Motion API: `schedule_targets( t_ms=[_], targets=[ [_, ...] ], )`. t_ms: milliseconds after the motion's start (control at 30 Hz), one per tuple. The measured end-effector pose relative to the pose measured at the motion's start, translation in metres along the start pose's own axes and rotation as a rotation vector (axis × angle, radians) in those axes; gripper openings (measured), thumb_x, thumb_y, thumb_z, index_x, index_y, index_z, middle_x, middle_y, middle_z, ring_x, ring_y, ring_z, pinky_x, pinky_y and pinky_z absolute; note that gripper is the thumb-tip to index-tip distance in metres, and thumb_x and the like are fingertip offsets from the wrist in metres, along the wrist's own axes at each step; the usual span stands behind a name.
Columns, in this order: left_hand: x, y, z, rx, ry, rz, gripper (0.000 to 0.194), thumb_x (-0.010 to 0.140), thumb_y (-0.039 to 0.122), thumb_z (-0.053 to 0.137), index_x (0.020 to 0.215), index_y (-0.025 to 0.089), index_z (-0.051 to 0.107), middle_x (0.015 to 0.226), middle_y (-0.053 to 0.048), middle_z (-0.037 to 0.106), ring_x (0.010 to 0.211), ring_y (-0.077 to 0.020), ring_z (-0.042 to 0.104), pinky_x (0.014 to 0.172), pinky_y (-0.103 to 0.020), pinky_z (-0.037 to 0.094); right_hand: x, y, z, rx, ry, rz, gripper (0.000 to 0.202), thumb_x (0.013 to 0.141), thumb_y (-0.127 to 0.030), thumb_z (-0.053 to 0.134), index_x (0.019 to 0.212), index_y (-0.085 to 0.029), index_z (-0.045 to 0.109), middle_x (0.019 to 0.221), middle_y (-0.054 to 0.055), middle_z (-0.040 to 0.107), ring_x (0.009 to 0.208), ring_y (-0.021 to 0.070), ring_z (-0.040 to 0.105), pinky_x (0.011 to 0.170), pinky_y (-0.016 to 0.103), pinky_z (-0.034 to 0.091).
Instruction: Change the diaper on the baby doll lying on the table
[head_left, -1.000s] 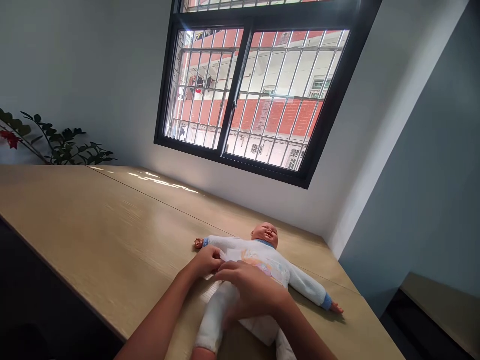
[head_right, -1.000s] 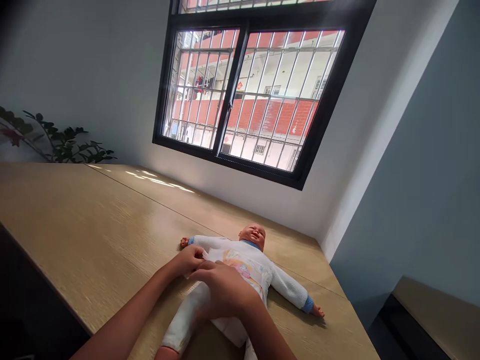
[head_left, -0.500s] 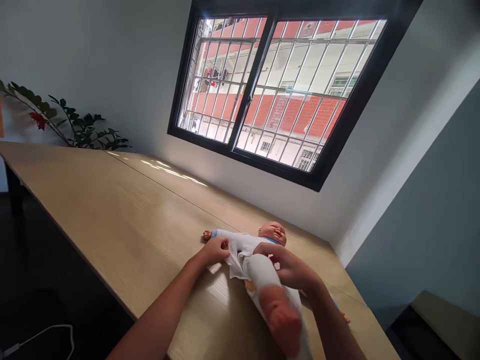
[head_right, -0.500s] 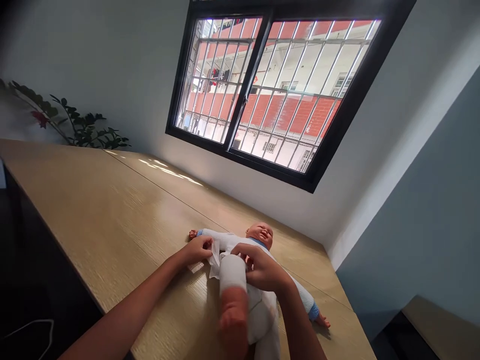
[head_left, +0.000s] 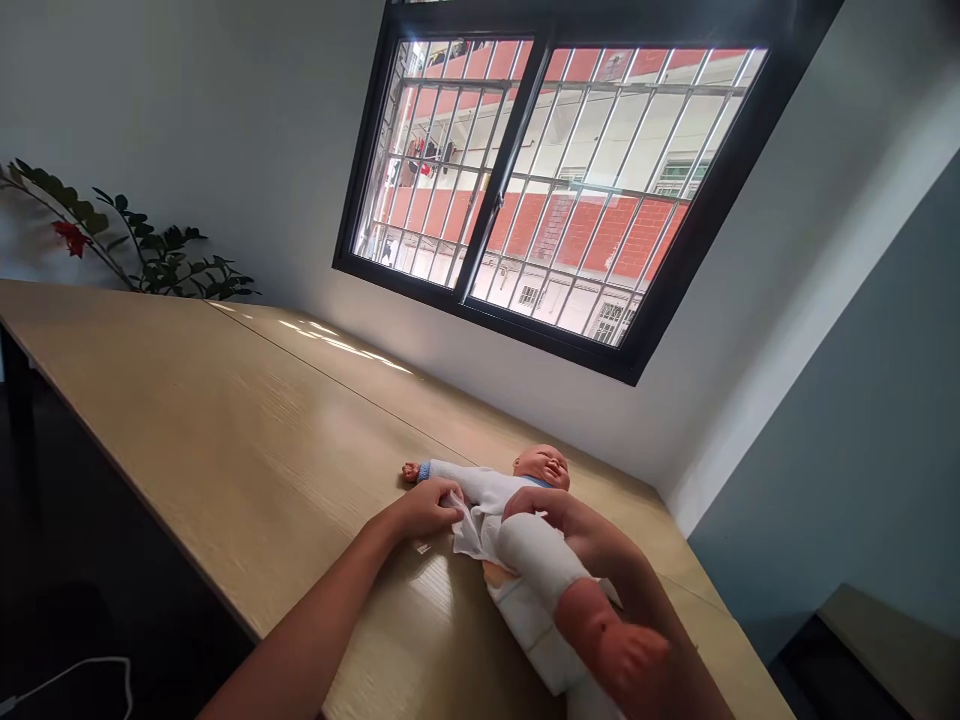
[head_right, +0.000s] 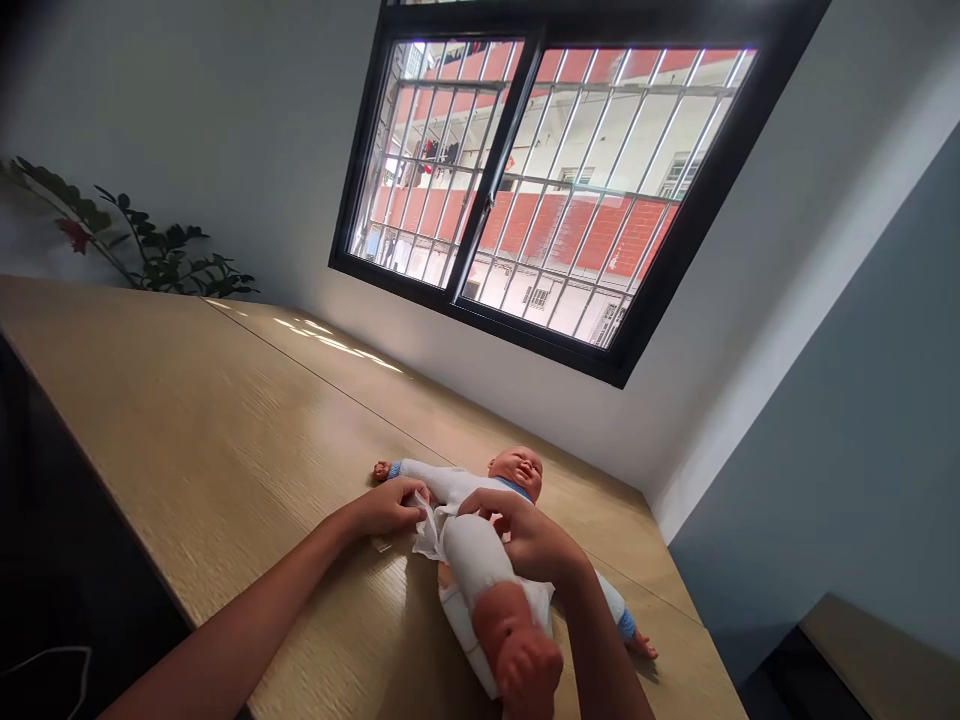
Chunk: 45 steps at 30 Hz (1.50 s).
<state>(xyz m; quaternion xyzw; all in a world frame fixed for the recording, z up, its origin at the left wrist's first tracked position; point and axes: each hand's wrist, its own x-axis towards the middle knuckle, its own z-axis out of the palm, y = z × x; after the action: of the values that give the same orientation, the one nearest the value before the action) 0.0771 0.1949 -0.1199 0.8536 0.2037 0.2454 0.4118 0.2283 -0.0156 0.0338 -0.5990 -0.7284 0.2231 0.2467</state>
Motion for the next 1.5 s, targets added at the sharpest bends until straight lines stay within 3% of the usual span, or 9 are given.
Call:
schedule_targets(
  t_ms=[100, 367, 533, 633, 700, 800, 933, 1267, 1500],
  targets=[
    [0.002, 0.004, 0.007, -0.015, 0.026, 0.068, 0.02, 0.078, 0.03, 0.054, 0.087, 0.017, 0.065, 0.086, -0.001, 0.067, 0.078, -0.0154, 0.058, 0.066, -0.022, 0.041, 0.004, 0.002, 0.006, -0.009, -0.111, -0.05, 0.028, 0.071, -0.019, 0.062, 0.098, -0.022, 0.07, 0.096, 0.001, 0.066, 0.082, 0.0156, 0.056, 0.066, 0.022, 0.043],
    [0.008, 0.002, 0.02, 0.138, 0.182, 0.061, 0.011, 0.072, 0.024, 0.058, 0.067, 0.018, 0.051, 0.067, 0.002, 0.054, 0.067, -0.0142, 0.047, 0.06, -0.027, 0.028, 0.016, -0.007, 0.052, -0.419, -0.149, -0.096, 0.035, 0.063, -0.022, 0.081, 0.097, -0.028, 0.077, 0.096, 0.0, 0.072, 0.088, 0.0205, 0.061, 0.079, 0.028, 0.043],
    [0.008, -0.004, 0.017, 0.166, 0.222, 0.004, 0.014, 0.063, 0.015, 0.061, 0.075, 0.018, 0.055, 0.071, 0.002, 0.057, 0.067, -0.0144, 0.048, 0.058, -0.027, 0.026, 0.022, -0.006, 0.045, -0.296, -0.251, 0.006, 0.036, 0.073, -0.026, 0.076, 0.11, -0.029, 0.076, 0.093, -0.001, 0.073, 0.081, 0.0174, 0.063, 0.073, 0.025, 0.045],
    [0.008, -0.006, 0.015, 0.168, 0.242, -0.022, 0.015, 0.059, 0.014, 0.061, 0.07, 0.019, 0.052, 0.067, 0.003, 0.053, 0.064, -0.0139, 0.045, 0.057, -0.027, 0.022, 0.037, 0.003, 0.04, -0.254, -0.062, 0.111, 0.025, 0.088, -0.024, 0.055, 0.103, -0.022, 0.076, 0.084, 0.001, 0.073, 0.072, 0.0149, 0.063, 0.066, 0.024, 0.045],
    [0.009, -0.007, 0.015, 0.157, 0.247, -0.028, 0.014, 0.06, 0.015, 0.062, 0.062, 0.019, 0.048, 0.063, 0.003, 0.05, 0.062, -0.0135, 0.044, 0.056, -0.028, 0.021, 0.053, 0.008, 0.044, -0.378, 0.068, 0.103, 0.026, 0.084, -0.017, 0.055, 0.1, -0.021, 0.076, 0.094, 0.003, 0.074, 0.079, 0.0159, 0.066, 0.071, 0.025, 0.046],
    [0.011, -0.008, 0.015, 0.126, 0.269, -0.059, 0.023, 0.065, 0.02, 0.062, 0.054, 0.019, 0.042, 0.055, 0.003, 0.045, 0.058, -0.0126, 0.04, 0.056, -0.029, 0.019, 0.077, 0.014, 0.056, -0.706, -0.003, 0.141, 0.036, 0.069, -0.012, 0.065, 0.102, -0.023, 0.076, 0.109, 0.006, 0.074, 0.089, 0.0214, 0.069, 0.073, 0.027, 0.046],
    [0.015, -0.007, 0.014, 0.058, 0.285, -0.092, 0.041, 0.076, 0.032, 0.059, 0.045, 0.019, 0.036, 0.045, 0.003, 0.035, 0.052, -0.0117, 0.035, 0.056, -0.03, 0.018, 0.098, 0.018, 0.07, -0.915, -0.046, 0.301, 0.029, 0.061, -0.006, 0.068, 0.088, -0.014, 0.077, 0.09, 0.016, 0.075, 0.079, 0.0294, 0.071, 0.062, 0.03, 0.042],
    [0.019, 0.003, 0.012, -0.27, 0.24, -0.122, 0.017, 0.066, 0.027, 0.054, 0.054, 0.017, 0.051, 0.048, 0.004, 0.041, 0.05, -0.0102, 0.038, 0.049, -0.024, 0.025, 0.08, 0.049, 0.045, -0.702, 0.164, 0.312, 0.02, 0.081, -0.009, 0.051, 0.089, -0.016, 0.068, 0.089, 0.005, 0.075, 0.083, 0.0172, 0.067, 0.065, 0.025, 0.038],
    [0.012, 0.014, 0.011, -0.335, 0.125, 0.024, 0.016, 0.064, 0.02, 0.057, 0.07, 0.013, 0.07, 0.063, 0.002, 0.056, 0.063, -0.0117, 0.049, 0.055, -0.022, 0.032, 0.062, 0.071, 0.038, -0.388, 0.376, 0.226, 0.012, 0.078, -0.014, 0.053, 0.083, -0.018, 0.064, 0.081, 0.004, 0.071, 0.081, 0.0197, 0.062, 0.071, 0.029, 0.04]
  ],
)
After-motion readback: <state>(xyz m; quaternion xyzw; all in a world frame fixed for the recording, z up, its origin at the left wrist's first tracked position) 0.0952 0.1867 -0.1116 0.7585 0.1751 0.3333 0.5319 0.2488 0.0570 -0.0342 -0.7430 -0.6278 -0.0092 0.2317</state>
